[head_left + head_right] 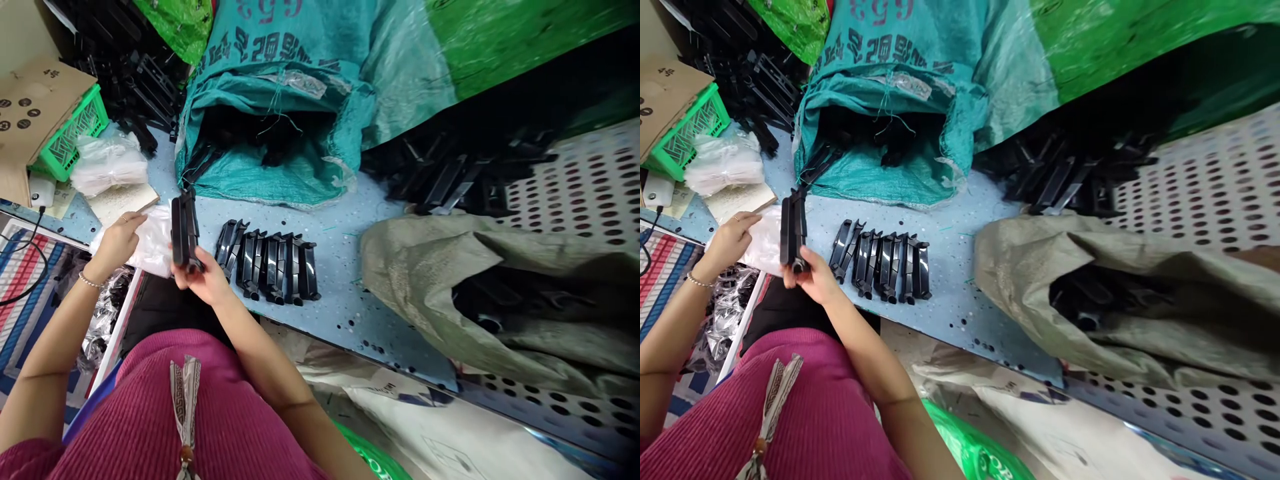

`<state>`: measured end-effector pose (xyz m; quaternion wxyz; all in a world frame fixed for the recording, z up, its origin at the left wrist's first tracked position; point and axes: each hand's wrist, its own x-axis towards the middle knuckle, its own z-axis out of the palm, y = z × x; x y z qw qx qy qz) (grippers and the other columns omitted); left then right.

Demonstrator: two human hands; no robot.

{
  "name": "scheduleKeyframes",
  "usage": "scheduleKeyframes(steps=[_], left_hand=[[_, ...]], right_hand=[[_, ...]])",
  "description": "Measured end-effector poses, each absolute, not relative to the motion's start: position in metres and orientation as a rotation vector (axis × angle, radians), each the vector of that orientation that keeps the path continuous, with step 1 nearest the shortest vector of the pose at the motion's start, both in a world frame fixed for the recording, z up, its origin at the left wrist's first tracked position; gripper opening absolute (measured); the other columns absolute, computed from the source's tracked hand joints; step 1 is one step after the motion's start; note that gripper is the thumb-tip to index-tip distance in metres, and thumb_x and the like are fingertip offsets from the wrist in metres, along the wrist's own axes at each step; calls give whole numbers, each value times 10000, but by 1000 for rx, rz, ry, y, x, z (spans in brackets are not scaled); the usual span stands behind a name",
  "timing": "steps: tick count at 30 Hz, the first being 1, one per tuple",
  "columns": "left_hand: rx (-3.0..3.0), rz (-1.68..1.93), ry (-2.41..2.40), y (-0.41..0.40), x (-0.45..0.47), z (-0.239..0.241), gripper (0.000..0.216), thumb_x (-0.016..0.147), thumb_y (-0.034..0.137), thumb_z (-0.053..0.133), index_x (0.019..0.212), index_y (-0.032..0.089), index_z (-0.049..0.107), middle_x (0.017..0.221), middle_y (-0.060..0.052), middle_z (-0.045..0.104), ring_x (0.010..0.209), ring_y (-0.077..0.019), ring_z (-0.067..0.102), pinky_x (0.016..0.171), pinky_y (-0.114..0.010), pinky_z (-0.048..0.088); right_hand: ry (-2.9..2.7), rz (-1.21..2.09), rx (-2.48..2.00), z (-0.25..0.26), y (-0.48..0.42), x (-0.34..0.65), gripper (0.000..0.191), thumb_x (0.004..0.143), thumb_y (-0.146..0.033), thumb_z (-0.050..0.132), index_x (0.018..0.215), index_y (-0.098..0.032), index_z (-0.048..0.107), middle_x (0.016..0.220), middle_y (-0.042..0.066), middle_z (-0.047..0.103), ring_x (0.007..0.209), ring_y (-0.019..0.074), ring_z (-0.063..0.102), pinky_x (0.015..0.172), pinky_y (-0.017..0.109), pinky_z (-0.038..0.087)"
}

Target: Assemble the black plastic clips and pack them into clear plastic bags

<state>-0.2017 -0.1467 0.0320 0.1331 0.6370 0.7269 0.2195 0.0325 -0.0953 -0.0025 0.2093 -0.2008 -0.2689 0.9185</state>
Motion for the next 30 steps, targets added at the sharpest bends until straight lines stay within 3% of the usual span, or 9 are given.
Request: scheduleKeyframes(steps=[7,10,15,17,21,23,26,28,30], left_hand=[[1833,786,1867,-158,-209,31,670,856,71,453,1514,188,503,1498,-136,529,1374,-265,528,1189,-470,438],[2016,806,1717,-185,-170,35,746,899,21,396,1607,250,349,1551,-127,489,1457,-250,459,1222,-455,409],[2100,736,1468,-216,-111,35,822,935,37,415,1663,295,134,1596,-140,425,1474,-251,448,1197,-436,457],[2089,740,1539,-224,-107,45,790,950,115,507,1656,273,191,1529,-168,490,1411,-285,519,1153,-455,504],[1945,759,1688,-259,-138,95,549,960,238,593,1488,377,533,1295,-85,678,1182,-258,678,1053,-412,578],[1763,664,1736,-281,-170,111,460,933,307,639,1379,417,633,1253,-54,711,1162,-266,685,1018,-393,586],[1517,409,1685,-296,-223,83,316,881,404,658,1180,382,757,1197,-42,756,1140,-293,695,990,-391,566],[1302,270,1811,-289,-250,34,255,772,415,708,984,304,798,1069,-61,791,1020,-312,725,935,-395,563],[1123,264,2061,-276,-266,-19,150,644,365,738,711,231,730,787,-82,768,805,-314,719,810,-396,563]], right_hand=[[-208,3090,-424,-23,-109,43,509,970,-565,452,1053,-106,655,617,-28,575,416,60,350,369,170,318],[-120,3054,-481,-26,-106,36,499,937,-617,475,943,-147,641,607,-54,522,388,51,276,363,179,302],[-711,2626,-880,-14,-124,36,380,907,-577,605,841,-204,632,615,-27,565,484,114,472,422,226,385],[-1081,2456,-889,-1,-134,43,322,914,-517,652,991,-205,679,709,-17,632,581,128,550,501,232,455],[-1645,2476,-464,31,-118,70,370,984,-446,588,1271,-228,668,924,24,724,790,162,682,746,311,575],[-1921,2156,-495,38,-87,85,338,1017,-361,530,1301,-253,676,1069,57,743,965,203,704,917,407,570],[-2164,1354,-873,30,-29,95,299,944,-143,547,1143,-243,746,1308,96,685,1362,291,529,1228,567,294],[-2279,1170,-932,20,3,93,288,880,-54,560,975,-231,766,1319,109,685,1462,323,418,1277,582,141],[-2368,1169,-856,15,21,88,296,839,-22,588,906,-247,767,1249,94,717,1437,341,444,1274,568,159]])
